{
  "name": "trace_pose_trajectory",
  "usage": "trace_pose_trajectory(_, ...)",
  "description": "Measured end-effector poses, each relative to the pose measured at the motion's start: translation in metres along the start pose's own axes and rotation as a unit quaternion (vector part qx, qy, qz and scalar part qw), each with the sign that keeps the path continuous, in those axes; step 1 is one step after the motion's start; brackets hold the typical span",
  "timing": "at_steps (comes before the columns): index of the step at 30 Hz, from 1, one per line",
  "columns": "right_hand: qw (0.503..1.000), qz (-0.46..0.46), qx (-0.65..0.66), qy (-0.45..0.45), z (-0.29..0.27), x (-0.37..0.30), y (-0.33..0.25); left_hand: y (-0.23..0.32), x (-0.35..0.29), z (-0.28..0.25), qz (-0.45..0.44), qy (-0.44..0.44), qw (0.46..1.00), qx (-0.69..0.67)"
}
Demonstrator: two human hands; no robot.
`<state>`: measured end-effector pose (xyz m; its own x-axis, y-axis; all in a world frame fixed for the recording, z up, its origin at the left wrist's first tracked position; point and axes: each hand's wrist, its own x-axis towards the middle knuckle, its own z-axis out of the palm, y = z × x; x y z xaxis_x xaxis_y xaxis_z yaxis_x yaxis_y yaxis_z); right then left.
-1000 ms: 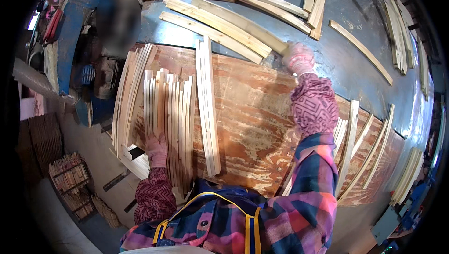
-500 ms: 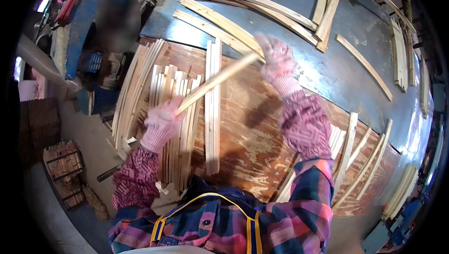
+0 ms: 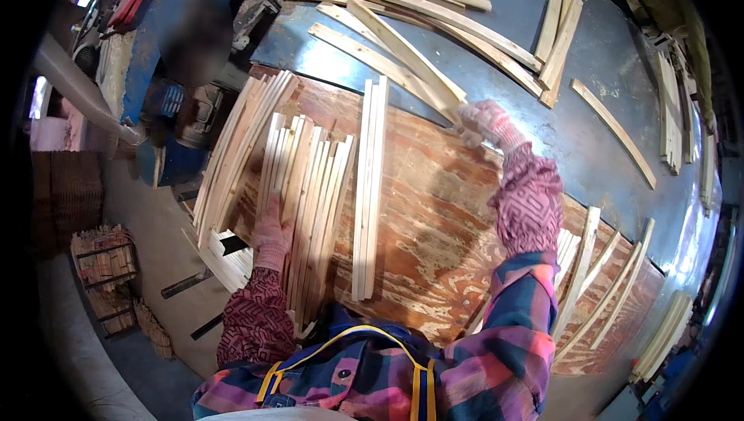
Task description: The person sorts and stacks thin wooden slats on a workbench in a workshop. They repeatedly pick up individual slats, align them, and place them into a growing pile, occasionally moving the entire stack to a different location on the table.
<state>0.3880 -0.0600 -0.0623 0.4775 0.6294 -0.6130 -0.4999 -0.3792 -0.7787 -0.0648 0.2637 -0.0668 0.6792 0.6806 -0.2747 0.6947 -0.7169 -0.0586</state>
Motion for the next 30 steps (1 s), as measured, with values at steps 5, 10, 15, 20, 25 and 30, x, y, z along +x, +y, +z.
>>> trace_pose_trajectory(5,0.996,0.063,-0.064,0.011,0.08,-0.109,0.006,0.063,0.021,-0.041,0.109,0.275,0.912,0.284)
trace_pose_trajectory(10,0.838,-0.294,-0.459,0.027,0.072,-0.103,0.036,0.129,0.046,-0.183,0.355,0.446,0.814,0.115)
trace_pose_trajectory(15,0.729,-0.154,-0.618,0.252,0.091,-0.026,-0.039,0.079,0.022,-0.161,0.11,-0.035,0.99,0.078)
trace_pose_trajectory(20,0.668,-0.058,-0.671,0.317,0.089,0.06,-0.017,0.019,-0.036,-0.062,0.055,0.006,0.998,-0.004)
trace_pose_trajectory(25,0.779,0.019,-0.601,0.177,0.073,0.058,-0.067,0.01,-0.034,-0.02,-0.003,-0.015,0.994,-0.11)
trace_pose_trajectory(30,0.993,0.063,0.084,-0.058,0.009,-0.007,-0.002,0.013,-0.021,-0.012,0.008,0.011,1.0,-0.007)
